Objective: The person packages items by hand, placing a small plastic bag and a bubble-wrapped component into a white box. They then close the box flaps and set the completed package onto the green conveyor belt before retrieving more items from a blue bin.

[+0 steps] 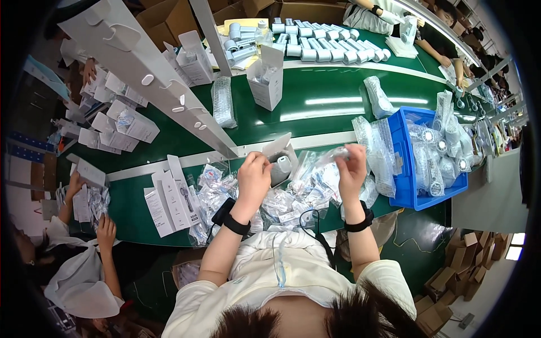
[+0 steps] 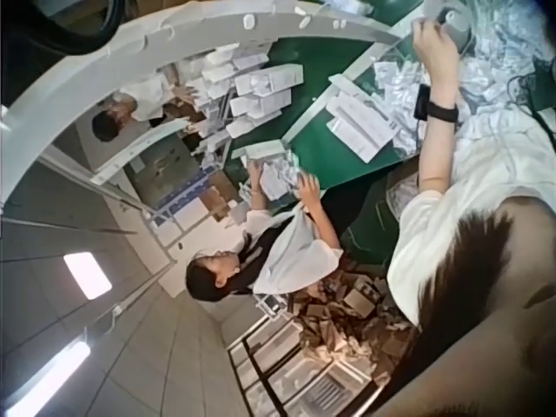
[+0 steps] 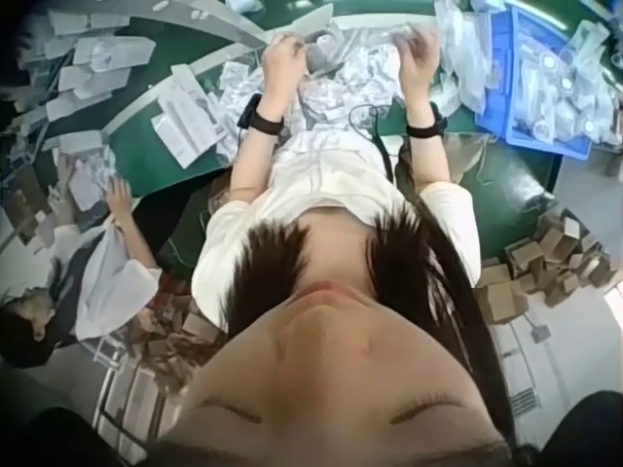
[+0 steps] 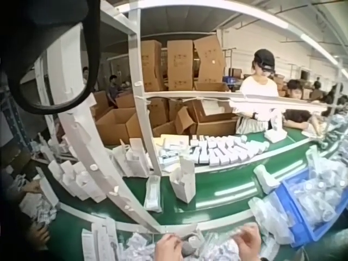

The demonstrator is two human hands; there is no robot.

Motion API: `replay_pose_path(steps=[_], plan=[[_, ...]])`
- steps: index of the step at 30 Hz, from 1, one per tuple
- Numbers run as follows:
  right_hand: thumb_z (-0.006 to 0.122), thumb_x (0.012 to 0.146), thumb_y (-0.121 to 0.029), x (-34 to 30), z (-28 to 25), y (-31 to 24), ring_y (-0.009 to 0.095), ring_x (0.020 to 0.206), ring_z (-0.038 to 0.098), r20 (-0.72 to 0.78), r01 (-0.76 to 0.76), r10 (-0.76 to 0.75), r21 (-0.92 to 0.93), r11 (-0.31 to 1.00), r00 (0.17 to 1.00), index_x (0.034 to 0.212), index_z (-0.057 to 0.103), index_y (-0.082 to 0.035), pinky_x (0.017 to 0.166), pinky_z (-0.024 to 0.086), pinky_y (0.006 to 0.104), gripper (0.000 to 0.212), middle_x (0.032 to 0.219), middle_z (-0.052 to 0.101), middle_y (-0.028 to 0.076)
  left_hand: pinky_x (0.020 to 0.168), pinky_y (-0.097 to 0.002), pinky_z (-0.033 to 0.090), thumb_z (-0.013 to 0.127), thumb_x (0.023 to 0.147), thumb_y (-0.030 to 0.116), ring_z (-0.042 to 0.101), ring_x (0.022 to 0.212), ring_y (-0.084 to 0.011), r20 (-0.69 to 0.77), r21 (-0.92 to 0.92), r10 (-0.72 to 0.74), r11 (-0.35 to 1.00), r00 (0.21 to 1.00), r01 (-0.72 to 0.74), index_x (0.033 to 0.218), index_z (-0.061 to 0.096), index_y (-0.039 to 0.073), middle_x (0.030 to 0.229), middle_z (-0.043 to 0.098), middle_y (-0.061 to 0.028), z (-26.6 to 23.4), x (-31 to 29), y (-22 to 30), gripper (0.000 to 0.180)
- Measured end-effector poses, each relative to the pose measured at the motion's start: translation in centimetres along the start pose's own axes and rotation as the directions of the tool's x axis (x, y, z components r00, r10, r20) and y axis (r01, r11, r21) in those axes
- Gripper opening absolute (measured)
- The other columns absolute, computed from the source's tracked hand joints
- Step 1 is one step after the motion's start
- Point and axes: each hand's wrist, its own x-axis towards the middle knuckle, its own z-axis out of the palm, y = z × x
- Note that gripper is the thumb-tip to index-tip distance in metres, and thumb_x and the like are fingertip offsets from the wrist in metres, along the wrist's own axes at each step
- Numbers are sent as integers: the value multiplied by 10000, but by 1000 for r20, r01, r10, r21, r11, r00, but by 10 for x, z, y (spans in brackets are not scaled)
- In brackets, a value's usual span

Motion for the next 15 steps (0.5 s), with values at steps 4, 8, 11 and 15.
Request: replay_pose_path(steps=[4,8,11,15], plan=[[618,690,22,-18,32,-7,201,971,505,615,482,-355,-47,875,704,982,580,-80,782,437,307,311,1022,487,106,621,-315,415,629,657,7,525,679,-293,-68,3,-1,1000,998,1,721,548,-12,782,530,-134,1,8,-8,105],[687,658,-93,-9,64,4,230,1032,461,870,743,-202,-240,625,450,1005,608,-100,887,385,374,356,1044,499,87,665,-285,435,619,693,10,566,732,-258,-8,-12,-60,998,998,60,788,557,-3,828,569,-115,-6,8,-18,114],[742,604,-220,-6,55,8,228,1130,388,698,669,-389,-174,723,602,1105,547,-96,951,312,373,553,1133,462,115,734,-275,446,609,738,27,576,851,-207,-125,-533,-54,846,991,-21,919,542,13,958,586,-93,-14,-2,-51,194],[784,541,-342,-27,62,61,223,1201,333,518,8,-67,115,993,853,1243,410,-69,996,262,348,840,1231,413,126,959,-462,267,723,644,180,234,1227,-350,-587,448,99,866,804,220,1211,396,49,1310,274,-197,-92,-19,-142,668]])
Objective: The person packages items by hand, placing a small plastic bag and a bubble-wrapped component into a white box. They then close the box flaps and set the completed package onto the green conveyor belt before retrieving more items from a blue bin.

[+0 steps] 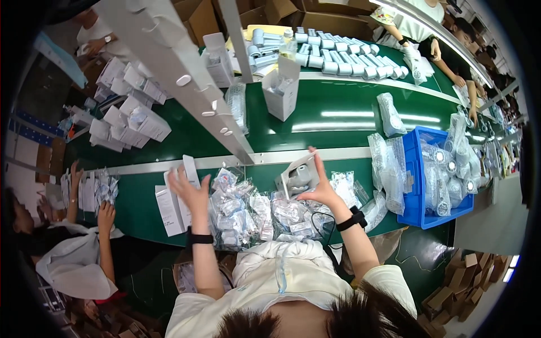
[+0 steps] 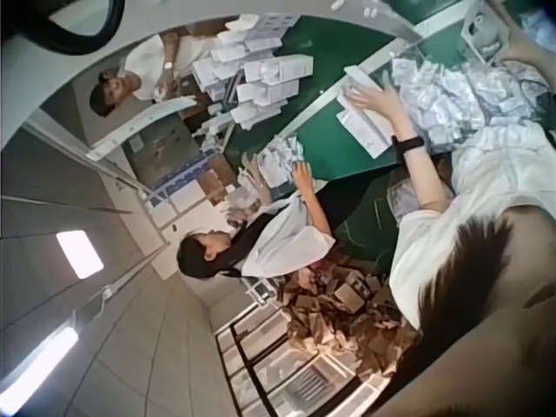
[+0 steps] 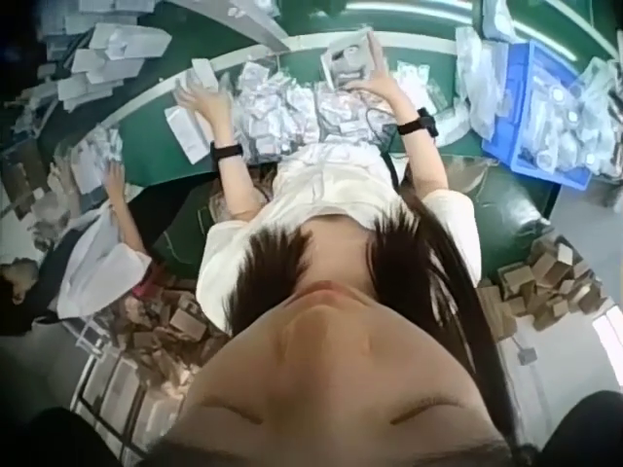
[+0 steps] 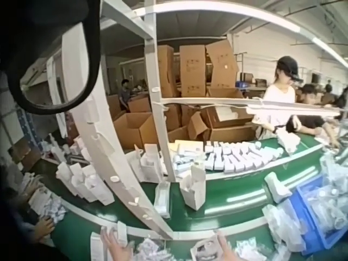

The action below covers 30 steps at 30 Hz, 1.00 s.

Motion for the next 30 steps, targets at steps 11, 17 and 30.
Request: replay_pose_path(steps=[11,17,30], plan=[[746,606,-173,125,-52,39,217,1173,383,-325,-222,306,270,937,895,1348,212,-44,965,310,313,922,1283,377,138,980,-413,280,717,516,36,249,1220,-370,430,24,-202,977,880,212,1319,231,82,1313,255,-187,-41,-35,-11,940],[733,631,-215,140,-73,83,254,1197,336,-507,-228,92,-212,950,857,1357,177,-54,990,269,360,928,1287,356,146,1000,-433,224,720,527,49,246,1205,-359,397,-362,177,932,901,-24,1317,203,48,1307,243,-192,-59,-62,94,944],[707,668,-324,-44,-54,-42,251,1167,368,-107,-320,455,572,755,884,1298,325,-89,969,290,390,774,1310,347,117,955,-412,329,768,529,40,358,1165,-289,655,-754,436,327,617,570,1321,215,80,1326,289,-150,-1,-49,205,967]])
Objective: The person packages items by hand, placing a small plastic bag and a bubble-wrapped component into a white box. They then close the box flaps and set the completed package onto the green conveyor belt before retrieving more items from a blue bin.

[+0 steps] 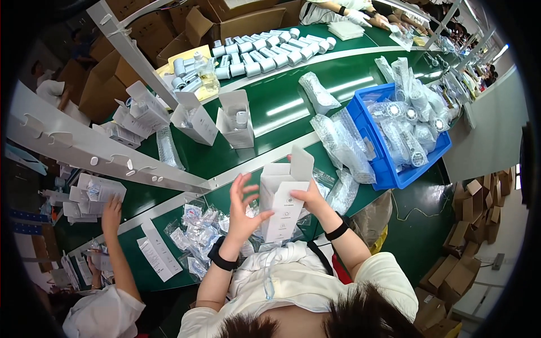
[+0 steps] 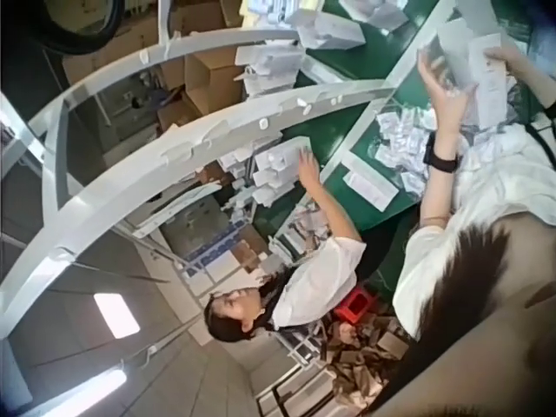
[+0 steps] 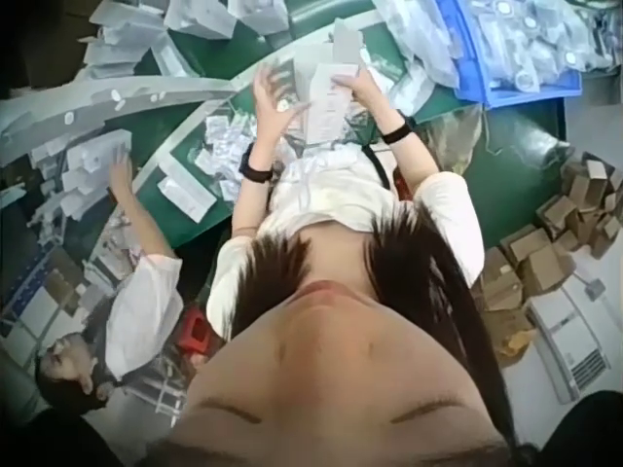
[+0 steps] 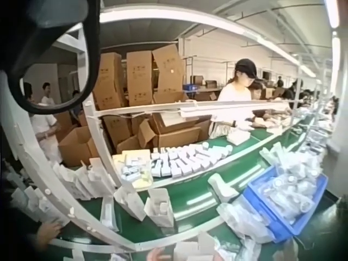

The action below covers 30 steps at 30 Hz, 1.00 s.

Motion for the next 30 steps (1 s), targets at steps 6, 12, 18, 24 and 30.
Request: replay_pose_path(steps=[6,12,18,24,30], plan=[[522,820,-393,29,-71,-37,280,1108,439,37,381,-496,-691,615,868,1013,596,-28,938,322,344,419,1197,471,124,933,-364,364,769,532,38,421,1107,-237,213,-134,-47,988,976,77,1281,288,73,1286,340,-124,-1,23,-20,891],[682,663,-212,25,-199,-41,309,987,487,-335,-407,-431,-910,-85,838,1061,532,-23,865,378,344,466,1034,537,157,895,-337,371,779,531,77,442,1042,-210,-113,562,231,817,967,-129,1153,379,59,1142,409,-91,-18,33,-54,740],[645,698,-135,17,-216,-29,300,900,525,-277,-192,-486,-957,216,829,985,510,3,784,413,328,346,953,549,171,865,-324,379,784,548,120,454,1007,-216,-157,460,295,866,942,-195,1064,365,72,1079,420,-102,-20,40,-68,667],[564,818,-164,-10,-115,-123,195,821,526,-534,446,-613,-420,790,583,1008,478,-28,719,439,298,249,903,531,76,810,-324,410,789,570,156,511,905,-256,33,644,232,739,972,-198,1036,324,65,1023,482,-140,-10,28,-37,664],[545,830,-226,46,33,-83,185,843,523,-506,636,-565,-43,771,651,1018,448,-28,758,444,299,289,878,522,74,804,-361,419,795,566,157,512,939,-325,-56,589,219,795,974,-145,985,299,54,1071,477,-204,6,22,-28,657]])
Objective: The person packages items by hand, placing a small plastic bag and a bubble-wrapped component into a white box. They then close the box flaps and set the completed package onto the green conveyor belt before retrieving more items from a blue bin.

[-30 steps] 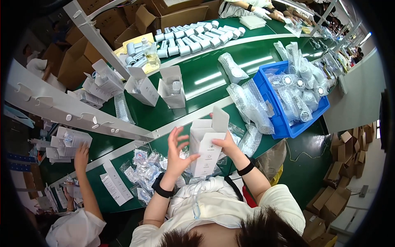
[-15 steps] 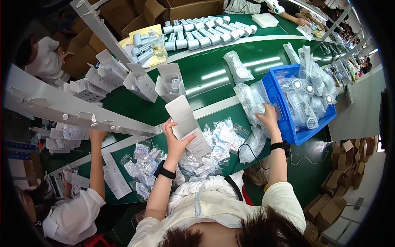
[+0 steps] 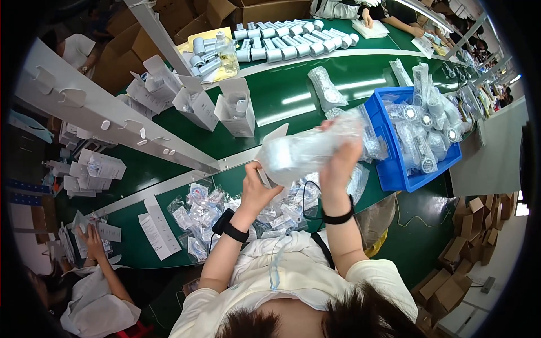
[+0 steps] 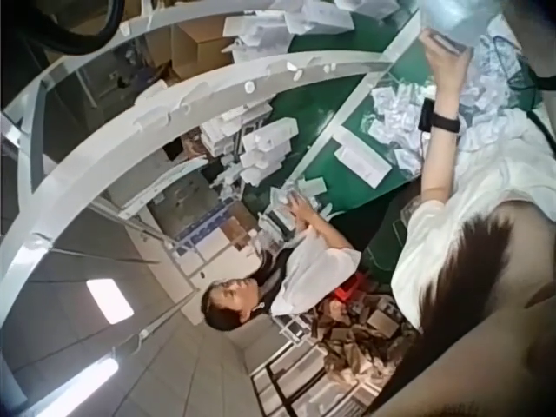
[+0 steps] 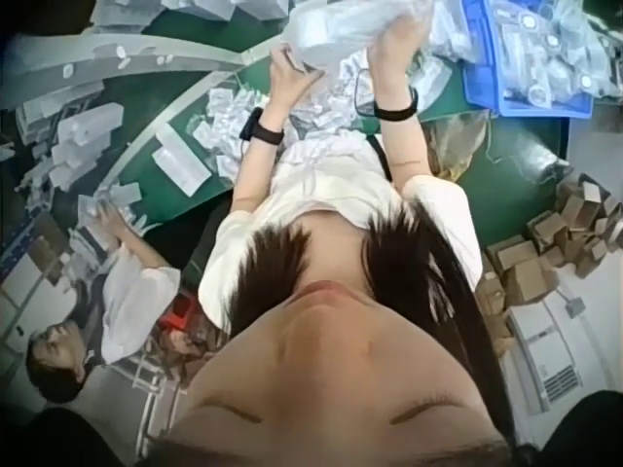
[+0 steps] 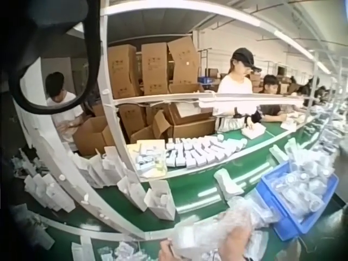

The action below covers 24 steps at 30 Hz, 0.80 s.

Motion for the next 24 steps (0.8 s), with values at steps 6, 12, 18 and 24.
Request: replay_pose_path(steps=[6,12,18,24], plan=[[619,724,-178,-13,19,22,240,931,483,518,371,-74,-498,783,852,954,490,-26,829,394,338,305,951,526,88,848,-409,407,807,553,165,461,1072,-393,-161,-40,-16,999,987,10,939,268,59,1189,400,-294,-9,-17,-20,671],[652,670,-156,26,2,16,299,1015,437,935,438,160,-293,850,316,942,536,-43,877,360,377,317,1018,530,104,835,-380,402,811,546,144,487,1008,-361,24,13,-5,1000,1000,5,943,270,70,1163,420,-242,-23,-15,-19,675],[633,718,-133,33,1,0,301,1117,402,937,764,47,-311,565,347,978,588,-66,939,315,377,272,1157,503,97,874,-389,393,810,541,157,455,1073,-391,-36,-314,50,947,998,-59,913,266,80,1215,393,-241,-26,1,-29,664],[649,666,-99,19,-155,109,295,946,495,566,597,474,-796,103,674,903,600,-44,787,425,390,249,960,551,104,862,-381,401,783,556,151,483,1044,-356,-28,29,167,986,986,-166,984,367,68,1196,415,-211,-23,-6,-44,602]])
